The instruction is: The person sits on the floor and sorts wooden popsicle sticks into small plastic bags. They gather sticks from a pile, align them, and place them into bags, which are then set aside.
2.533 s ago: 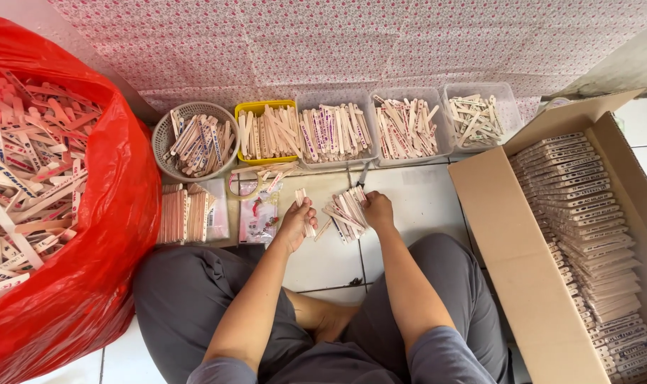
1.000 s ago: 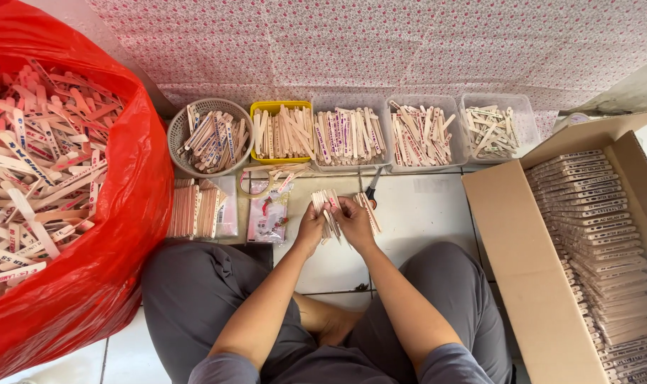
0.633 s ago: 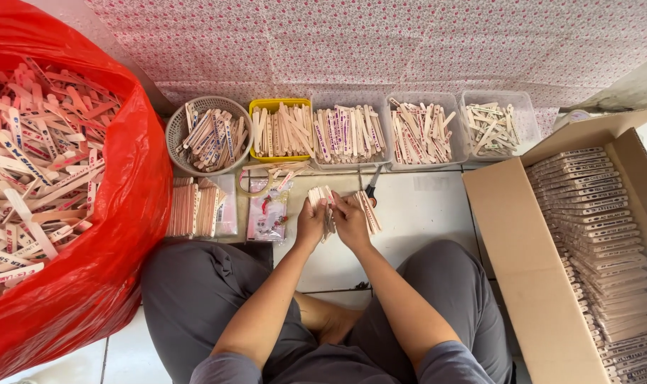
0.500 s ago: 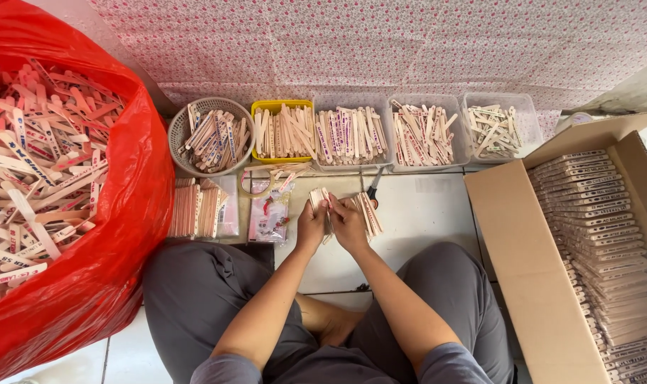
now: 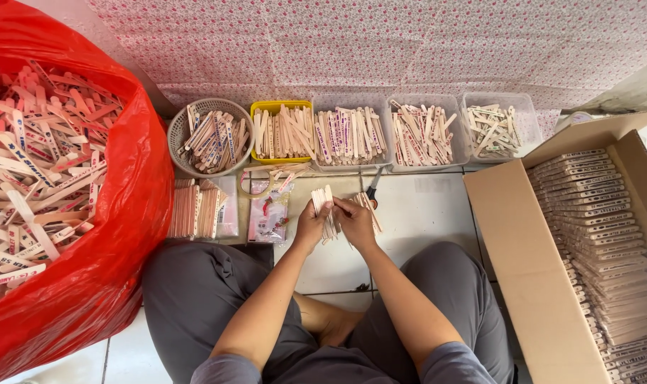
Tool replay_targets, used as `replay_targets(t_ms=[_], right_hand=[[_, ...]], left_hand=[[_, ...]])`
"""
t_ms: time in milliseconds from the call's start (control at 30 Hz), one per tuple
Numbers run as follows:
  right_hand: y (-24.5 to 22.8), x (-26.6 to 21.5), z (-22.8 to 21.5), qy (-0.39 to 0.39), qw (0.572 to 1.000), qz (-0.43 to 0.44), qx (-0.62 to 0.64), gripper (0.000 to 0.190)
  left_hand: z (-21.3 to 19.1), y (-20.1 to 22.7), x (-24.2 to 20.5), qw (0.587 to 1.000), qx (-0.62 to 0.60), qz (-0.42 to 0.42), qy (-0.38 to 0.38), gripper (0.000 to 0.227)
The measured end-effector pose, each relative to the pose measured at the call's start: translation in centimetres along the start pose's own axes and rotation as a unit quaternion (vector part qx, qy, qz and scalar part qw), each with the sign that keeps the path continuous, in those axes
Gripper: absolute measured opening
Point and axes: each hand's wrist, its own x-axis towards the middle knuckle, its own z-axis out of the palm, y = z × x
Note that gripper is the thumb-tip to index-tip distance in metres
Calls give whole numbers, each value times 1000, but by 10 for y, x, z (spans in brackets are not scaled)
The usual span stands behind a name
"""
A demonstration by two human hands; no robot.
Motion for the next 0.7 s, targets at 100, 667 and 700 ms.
replay_targets(t_ms=[100,667,700], right_hand=[[-9,-4,4,38,999,13,-20,21],[-32,-11,-4,-48,987,-154,-24,47],[-40,-14,0,-16,985,-159,-61,53]], left_hand=[[-1,-10,4,1000,20,5,14,25],[-3,60,-21,986,-162,-42,8,26],[-2,82,-35,985,-166,-38,14,29]])
